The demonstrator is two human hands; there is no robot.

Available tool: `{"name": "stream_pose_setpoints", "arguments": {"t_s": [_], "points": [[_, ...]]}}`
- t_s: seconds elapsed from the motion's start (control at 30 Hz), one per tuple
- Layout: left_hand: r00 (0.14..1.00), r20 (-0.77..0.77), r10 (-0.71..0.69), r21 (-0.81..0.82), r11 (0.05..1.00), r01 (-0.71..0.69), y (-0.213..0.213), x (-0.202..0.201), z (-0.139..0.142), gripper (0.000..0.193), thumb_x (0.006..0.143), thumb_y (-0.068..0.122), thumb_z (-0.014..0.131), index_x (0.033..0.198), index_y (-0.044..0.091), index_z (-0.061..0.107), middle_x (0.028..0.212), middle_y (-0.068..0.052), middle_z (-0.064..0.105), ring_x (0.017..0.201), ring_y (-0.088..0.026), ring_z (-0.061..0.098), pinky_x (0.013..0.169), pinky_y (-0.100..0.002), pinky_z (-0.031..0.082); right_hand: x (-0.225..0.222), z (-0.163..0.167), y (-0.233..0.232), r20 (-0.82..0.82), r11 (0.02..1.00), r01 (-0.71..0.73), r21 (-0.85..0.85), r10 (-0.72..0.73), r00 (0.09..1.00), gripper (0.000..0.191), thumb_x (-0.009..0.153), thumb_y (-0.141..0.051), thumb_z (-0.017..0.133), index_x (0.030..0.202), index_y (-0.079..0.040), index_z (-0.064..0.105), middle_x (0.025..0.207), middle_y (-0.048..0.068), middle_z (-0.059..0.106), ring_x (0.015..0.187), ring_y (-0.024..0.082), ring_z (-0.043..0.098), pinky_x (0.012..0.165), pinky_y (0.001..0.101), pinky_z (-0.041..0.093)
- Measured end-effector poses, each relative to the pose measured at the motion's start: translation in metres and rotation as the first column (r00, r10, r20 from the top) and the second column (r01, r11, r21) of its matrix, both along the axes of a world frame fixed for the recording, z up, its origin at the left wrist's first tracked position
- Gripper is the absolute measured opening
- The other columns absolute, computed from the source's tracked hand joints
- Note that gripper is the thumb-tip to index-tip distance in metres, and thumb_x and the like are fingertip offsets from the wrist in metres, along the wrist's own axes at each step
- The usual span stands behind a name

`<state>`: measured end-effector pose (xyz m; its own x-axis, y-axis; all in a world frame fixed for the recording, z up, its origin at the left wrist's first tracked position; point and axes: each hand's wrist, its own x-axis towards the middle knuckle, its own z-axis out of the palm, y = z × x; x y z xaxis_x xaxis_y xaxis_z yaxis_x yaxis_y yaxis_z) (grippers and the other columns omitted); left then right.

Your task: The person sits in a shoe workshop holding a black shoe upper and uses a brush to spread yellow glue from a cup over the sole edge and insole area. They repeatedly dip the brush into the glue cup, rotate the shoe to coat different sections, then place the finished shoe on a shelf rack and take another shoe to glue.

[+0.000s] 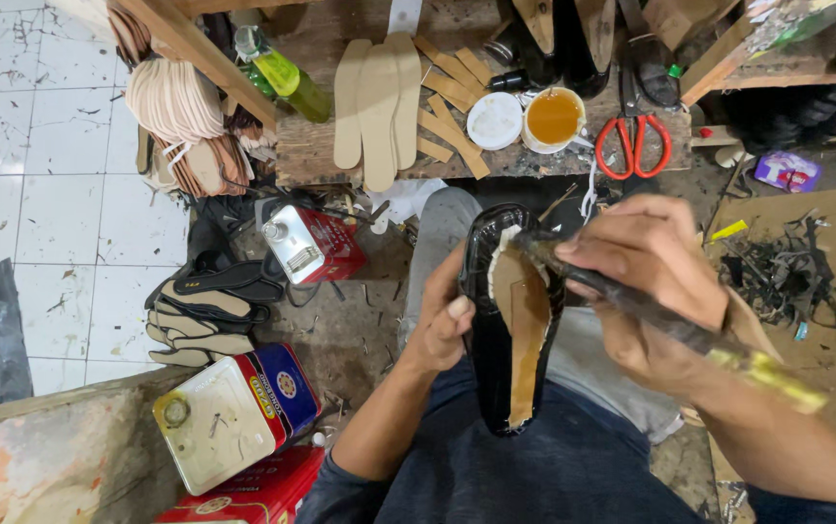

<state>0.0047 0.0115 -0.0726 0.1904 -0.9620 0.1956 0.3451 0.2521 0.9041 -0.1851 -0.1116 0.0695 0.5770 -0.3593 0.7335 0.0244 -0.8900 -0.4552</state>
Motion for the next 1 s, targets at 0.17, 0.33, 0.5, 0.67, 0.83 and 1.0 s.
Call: {"name": "stream_pose_setpoints", "arguments": {"t_s": [0.17, 0.33, 0.5, 0.67, 0.83, 1.0], "points": [[0.916, -0.389, -0.096, -0.017, 0.995, 0.097, -0.002, -0.001, 0.006, 0.096, 0.085, 0.05, 0.071, 0.159, 0.0, 0.036, 0.151, -0.018, 0.053, 0.138, -0.03, 0.055, 0.121, -0.044, 0.043, -0.015, -0.017, -0.006, 0.375, 0.934, -0.129, 0.333, -0.005, 0.927, 0.011, 0.096, -0.007, 0.06, 0.104, 0.001, 0.06, 0.102, 0.01, 0.065, 0.09, 0.018, 0.07, 0.079, 0.0309, 0.062], [0.806, -0.571, -0.154, -0.13, 0.987, 0.096, -0.012, -0.002, 0.013, 0.083, 0.113, 0.069, 0.048, 0.144, -0.008, 0.045, 0.133, -0.033, 0.065, 0.111, -0.038, 0.069, 0.093, -0.042, 0.061, -0.003, -0.07, -0.062, 0.308, 0.895, 0.007, 0.447, -0.161, 0.937, 0.014, 0.11, -0.006, 0.063, 0.119, 0.005, 0.059, 0.118, 0.006, 0.058, 0.093, 0.012, 0.064, 0.08, 0.025, 0.056], [0.653, -0.728, 0.206, 0.273, 0.962, 0.0, -0.012, 0.002, -0.007, 0.082, 0.106, 0.066, 0.031, 0.145, -0.003, 0.052, 0.122, -0.022, 0.069, 0.098, -0.03, 0.072, 0.076, -0.035, 0.064, 0.025, -0.153, -0.149, -0.256, 0.819, 0.43, 0.38, -0.353, 0.9, 0.015, 0.104, -0.012, 0.074, 0.113, 0.0, 0.072, 0.095, 0.016, 0.066, 0.083, 0.024, 0.064, 0.075, 0.0354, 0.051], [0.7, -0.643, 0.311, 0.382, 0.922, -0.058, 0.009, -0.006, -0.035, 0.074, 0.109, 0.06, 0.031, 0.141, -0.002, 0.055, 0.115, -0.02, 0.071, 0.093, -0.027, 0.072, 0.077, -0.035, 0.063, 0.043, -0.216, -0.181, -0.307, 0.917, 0.385, 0.108, -0.337, 0.89, 0.019, 0.097, -0.015, 0.081, 0.105, 0.0, 0.073, 0.099, 0.021, 0.065, 0.096, 0.04, 0.063, 0.082, 0.0492, 0.048], [0.695, -0.612, 0.377, 0.434, 0.895, -0.103, 0.018, -0.009, -0.036, 0.068, 0.103, 0.056, 0.031, 0.137, 0.002, 0.056, 0.111, -0.017, 0.073, 0.09, -0.024, 0.074, 0.078, -0.035, 0.063, 0.063, -0.228, -0.189, -0.417, 0.927, 0.373, 0.043, -0.323, 0.85, 0.02, 0.093, -0.016, 0.078, 0.106, -0.002, 0.071, 0.101, 0.017, 0.066, 0.101, 0.039, 0.06, 0.082, 0.053, 0.04], [0.725, -0.546, 0.421, 0.45, 0.877, -0.17, 0.02, -0.003, -0.023, 0.071, 0.108, 0.06, 0.034, 0.139, 0.001, 0.057, 0.107, -0.014, 0.072, 0.086, -0.022, 0.072, 0.074, -0.034, 0.062, 0.058, -0.224, -0.197, -0.448, 0.899, 0.435, -0.054, -0.411, 0.794, 0.024, 0.1, -0.021, 0.077, 0.093, 0.0, 0.068, 0.104, 0.015, 0.067, 0.105, 0.038, 0.061, 0.089, 0.0533, 0.039]]}}
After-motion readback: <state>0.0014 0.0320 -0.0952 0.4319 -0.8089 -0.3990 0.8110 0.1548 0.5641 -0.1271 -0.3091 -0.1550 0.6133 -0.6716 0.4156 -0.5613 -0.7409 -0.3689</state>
